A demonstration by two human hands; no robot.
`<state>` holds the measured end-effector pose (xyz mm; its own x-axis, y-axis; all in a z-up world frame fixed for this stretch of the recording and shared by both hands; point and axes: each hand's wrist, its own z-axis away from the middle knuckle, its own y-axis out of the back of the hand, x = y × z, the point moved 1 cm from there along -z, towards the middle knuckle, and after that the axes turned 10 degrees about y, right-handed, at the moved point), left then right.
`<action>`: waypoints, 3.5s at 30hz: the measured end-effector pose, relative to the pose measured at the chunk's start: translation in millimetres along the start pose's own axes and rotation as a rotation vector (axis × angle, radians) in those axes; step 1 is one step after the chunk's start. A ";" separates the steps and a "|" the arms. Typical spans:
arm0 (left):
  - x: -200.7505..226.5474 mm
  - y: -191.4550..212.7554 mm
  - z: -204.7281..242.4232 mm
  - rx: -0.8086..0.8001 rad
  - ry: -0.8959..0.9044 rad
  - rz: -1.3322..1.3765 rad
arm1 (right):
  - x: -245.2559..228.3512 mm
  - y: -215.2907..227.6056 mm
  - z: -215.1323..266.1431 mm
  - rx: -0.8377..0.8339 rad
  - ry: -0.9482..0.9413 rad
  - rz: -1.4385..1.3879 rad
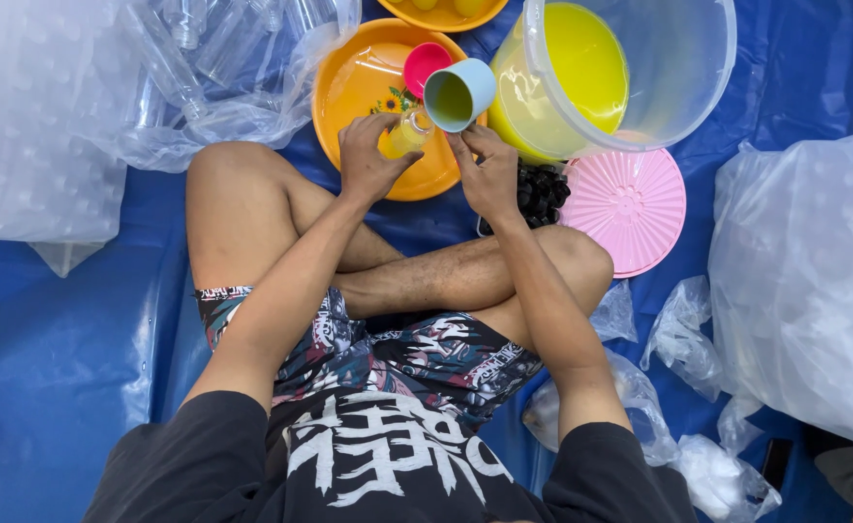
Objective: The person scoops yellow liquid from a large bucket into a cup and pours it into a small plastic bottle. The person repeats this process to fill the bottle.
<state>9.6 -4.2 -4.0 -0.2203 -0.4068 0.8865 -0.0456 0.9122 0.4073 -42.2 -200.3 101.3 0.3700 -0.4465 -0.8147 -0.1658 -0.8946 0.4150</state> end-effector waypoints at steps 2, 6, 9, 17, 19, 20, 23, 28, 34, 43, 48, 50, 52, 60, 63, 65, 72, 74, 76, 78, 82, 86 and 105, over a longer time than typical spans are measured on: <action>1.0 1.9 0.5 -0.005 0.004 0.002 | -5.4 -0.2 -2.2 -0.002 0.027 0.029; 2.4 1.8 0.5 -0.013 0.016 0.006 | -10.3 -0.1 -3.8 -0.002 0.090 0.094; -3.8 -1.4 -0.1 -0.003 0.001 0.003 | -7.7 -1.1 -2.8 0.007 0.105 0.110; 3.6 2.4 0.3 -0.004 -0.014 0.025 | -8.3 0.1 -2.7 -0.008 0.136 0.142; 4.7 2.8 0.4 -0.004 -0.015 0.025 | -8.2 0.1 -2.7 -0.010 0.148 0.153; 5.4 3.3 0.7 -0.003 -0.016 0.018 | -7.2 -0.3 -2.3 -0.010 0.155 0.169; 4.6 2.5 1.3 0.003 -0.023 0.015 | -3.9 -0.8 -1.0 -0.009 0.174 0.198; 5.8 2.4 1.5 0.012 -0.040 0.019 | -0.5 -1.1 -0.8 -0.003 0.208 0.238; 7.7 3.5 1.7 0.015 -0.048 0.021 | 4.0 -2.7 0.0 0.001 0.234 0.296; 4.2 1.9 2.0 0.006 -0.057 0.008 | 3.1 -3.4 -0.8 0.019 0.332 0.386; 0.9 0.4 2.5 0.000 -0.064 0.015 | 5.1 -4.0 -1.7 0.004 0.363 0.480; 2.0 1.3 2.3 0.003 -0.067 0.013 | 5.8 -4.0 -1.8 -0.003 0.379 0.512; 2.0 1.3 2.6 0.005 -0.069 0.011 | 4.8 -4.3 -1.9 -0.010 0.394 0.546; 2.5 2.3 2.4 -0.005 -0.037 0.018 | -11.4 -4.7 -3.5 0.033 0.254 0.329; 1.0 0.9 1.7 -0.012 0.001 0.017 | 5.3 4.5 -3.7 0.084 0.095 0.182; -2.5 0.2 1.3 -0.010 0.004 0.016 | -5.6 13.9 -7.7 0.131 -0.002 0.114; 0.1 -3.8 -3.2 -0.020 0.088 -0.103 | -37.9 86.0 -37.4 0.282 -0.059 -0.064; 0.6 -4.1 -3.7 -0.025 0.096 -0.098 | -30.3 116.0 -52.4 0.329 -0.085 0.073; 0.0 -3.9 -1.7 -0.037 0.102 -0.094 | -12.0 144.9 -64.1 0.379 -0.115 0.212; 0.0 -4.3 -2.9 -0.024 0.104 -0.097 | 14.3 173.8 -78.0 0.287 0.023 0.598; -2.6 -3.8 -1.9 -0.014 0.099 -0.109 | 66.4 186.4 -97.5 0.074 -0.187 0.868; -2.5 -2.0 -3.6 0.014 0.117 -0.091 | 93.3 174.9 -103.4 -0.383 -0.729 1.109; -1.9 3.2 -0.7 0.021 0.220 -0.093 | 105.9 181.5 -107.0 -0.262 -0.304 0.811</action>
<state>10.6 -0.5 -4.2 0.0028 -0.4878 0.8729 -0.0769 0.8702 0.4866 64.7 -408.0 133.7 -0.0338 -0.9570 -0.2882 -0.0431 -0.2867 0.9571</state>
